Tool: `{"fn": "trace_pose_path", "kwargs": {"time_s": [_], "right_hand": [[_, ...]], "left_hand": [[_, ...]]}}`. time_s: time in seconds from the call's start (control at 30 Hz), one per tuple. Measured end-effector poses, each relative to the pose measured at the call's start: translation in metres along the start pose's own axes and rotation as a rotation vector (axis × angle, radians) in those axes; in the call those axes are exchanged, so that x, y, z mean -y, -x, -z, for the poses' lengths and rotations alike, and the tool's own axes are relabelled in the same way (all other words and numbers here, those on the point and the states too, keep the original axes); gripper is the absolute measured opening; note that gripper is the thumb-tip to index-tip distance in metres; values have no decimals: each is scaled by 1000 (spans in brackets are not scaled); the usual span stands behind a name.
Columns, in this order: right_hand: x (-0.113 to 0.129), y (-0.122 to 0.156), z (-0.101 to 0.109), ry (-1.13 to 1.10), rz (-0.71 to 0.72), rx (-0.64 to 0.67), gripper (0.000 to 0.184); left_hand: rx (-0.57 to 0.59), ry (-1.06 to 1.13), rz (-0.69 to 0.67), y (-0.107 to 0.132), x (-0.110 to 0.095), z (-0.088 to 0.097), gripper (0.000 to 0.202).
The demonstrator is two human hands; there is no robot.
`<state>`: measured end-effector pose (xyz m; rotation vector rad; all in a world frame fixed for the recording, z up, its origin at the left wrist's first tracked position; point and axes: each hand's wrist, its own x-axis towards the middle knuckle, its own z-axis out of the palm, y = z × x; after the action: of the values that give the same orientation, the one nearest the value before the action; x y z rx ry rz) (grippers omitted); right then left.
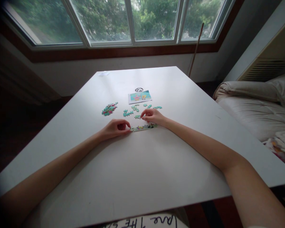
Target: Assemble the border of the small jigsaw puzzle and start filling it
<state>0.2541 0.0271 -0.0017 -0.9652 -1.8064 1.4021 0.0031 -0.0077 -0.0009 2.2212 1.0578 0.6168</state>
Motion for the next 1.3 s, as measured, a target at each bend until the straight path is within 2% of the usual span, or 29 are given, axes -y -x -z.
{"fn": "trace_pose_path", "kwargs": {"time_s": [0.1, 0.27, 0.37, 1.3], "right_hand": [[1, 2, -2, 186, 53, 110, 30], [2, 3, -4, 417, 262, 128, 22], [0, 3, -4, 456, 331, 154, 20], [1, 4, -3, 488, 329, 147, 22]], "left_hand": [[4, -15, -9, 0, 0, 0, 20], [7, -29, -30, -1, 0, 0, 21], [7, -36, -38, -2, 0, 0, 21], [17, -97, -74, -3, -3, 1, 26]]}}
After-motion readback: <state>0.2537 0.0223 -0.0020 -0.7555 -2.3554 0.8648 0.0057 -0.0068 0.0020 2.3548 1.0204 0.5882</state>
